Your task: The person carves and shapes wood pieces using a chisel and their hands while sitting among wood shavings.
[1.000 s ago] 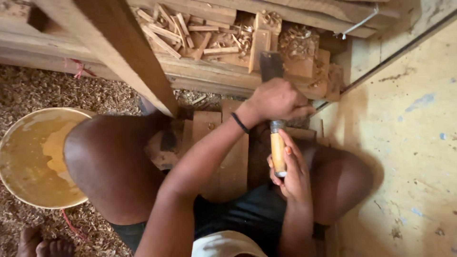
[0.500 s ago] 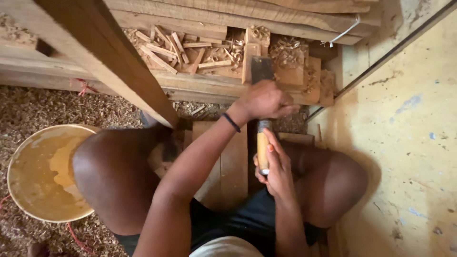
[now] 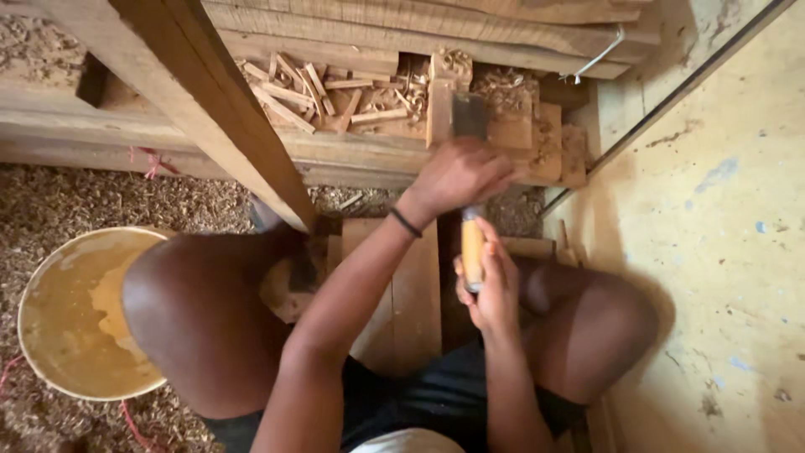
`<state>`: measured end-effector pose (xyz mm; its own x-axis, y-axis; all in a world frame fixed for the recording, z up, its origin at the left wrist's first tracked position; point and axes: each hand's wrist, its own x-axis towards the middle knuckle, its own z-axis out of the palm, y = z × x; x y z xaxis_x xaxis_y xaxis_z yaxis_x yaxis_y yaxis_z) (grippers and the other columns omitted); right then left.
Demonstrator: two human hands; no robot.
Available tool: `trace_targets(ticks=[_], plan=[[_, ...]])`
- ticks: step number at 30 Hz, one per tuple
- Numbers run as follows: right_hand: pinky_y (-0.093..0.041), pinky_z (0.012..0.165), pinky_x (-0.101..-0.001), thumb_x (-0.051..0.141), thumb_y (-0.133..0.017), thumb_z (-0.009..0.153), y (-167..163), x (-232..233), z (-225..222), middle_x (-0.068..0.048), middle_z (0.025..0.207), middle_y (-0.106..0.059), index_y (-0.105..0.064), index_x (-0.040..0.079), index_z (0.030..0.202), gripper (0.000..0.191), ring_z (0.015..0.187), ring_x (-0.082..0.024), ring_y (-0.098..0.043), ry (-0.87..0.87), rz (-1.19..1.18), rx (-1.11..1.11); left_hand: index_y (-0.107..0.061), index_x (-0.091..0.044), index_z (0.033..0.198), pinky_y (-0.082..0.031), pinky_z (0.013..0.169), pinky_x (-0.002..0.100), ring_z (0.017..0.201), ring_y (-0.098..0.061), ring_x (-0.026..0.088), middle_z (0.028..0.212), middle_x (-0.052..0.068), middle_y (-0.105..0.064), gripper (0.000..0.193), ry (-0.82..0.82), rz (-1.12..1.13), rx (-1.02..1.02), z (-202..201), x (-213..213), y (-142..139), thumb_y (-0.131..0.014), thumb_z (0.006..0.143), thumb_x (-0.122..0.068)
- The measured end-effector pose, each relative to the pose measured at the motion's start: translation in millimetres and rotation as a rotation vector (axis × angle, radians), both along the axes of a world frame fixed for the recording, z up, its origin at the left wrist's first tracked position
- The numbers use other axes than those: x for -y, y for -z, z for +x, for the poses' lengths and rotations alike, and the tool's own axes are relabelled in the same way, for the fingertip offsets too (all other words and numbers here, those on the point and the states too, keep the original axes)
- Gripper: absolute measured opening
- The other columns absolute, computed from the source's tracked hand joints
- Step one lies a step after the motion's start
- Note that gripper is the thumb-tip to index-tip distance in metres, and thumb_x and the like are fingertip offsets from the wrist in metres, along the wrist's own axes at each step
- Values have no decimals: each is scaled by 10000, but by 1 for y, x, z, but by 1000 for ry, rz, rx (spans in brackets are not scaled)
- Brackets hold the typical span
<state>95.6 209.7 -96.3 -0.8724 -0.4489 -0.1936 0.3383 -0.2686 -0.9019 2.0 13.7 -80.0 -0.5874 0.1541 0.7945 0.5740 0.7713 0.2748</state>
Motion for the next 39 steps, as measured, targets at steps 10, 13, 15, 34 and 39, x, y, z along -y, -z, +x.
trace_targets(ticks=[10,13,15,34,39], plan=[[-371,378,-203,304,-577,1030,-8,-53,-5,-96,866,-592,-449,126,1546,560,570,-90,-520,251,133,-43,-678,-135,1230,-535,778,423,969,-651,278,1093,82,-638,369,-376,188,198,23,58,-20,-747,969,-385],[-361,364,-201,265,-576,1034,-7,-50,-2,-89,883,-602,-442,126,1551,552,560,-79,-514,200,109,-34,-680,-161,1265,-527,812,428,994,-657,284,1109,82,-634,401,-362,199,221,24,62,-18,-737,976,-432],[-359,343,-202,259,-576,1028,-5,-44,0,-111,795,-590,-432,162,1560,560,417,-77,-427,123,98,-39,-675,-157,1234,-519,782,428,973,-651,283,1117,113,-631,441,-387,125,156,22,63,-15,-736,955,-494],[-394,374,-227,264,-637,990,12,-45,-11,-123,882,-606,-387,110,1493,583,473,-126,-521,49,69,106,-687,-108,1165,-469,870,424,879,-663,272,942,65,-694,340,-357,166,233,20,60,7,-739,994,-397],[-424,410,-244,215,-652,987,13,-45,-8,-120,910,-608,-345,123,1566,661,524,-133,-553,66,42,94,-693,-124,1176,-483,878,422,904,-683,283,1002,68,-715,354,-390,200,271,19,55,4,-764,956,-393]])
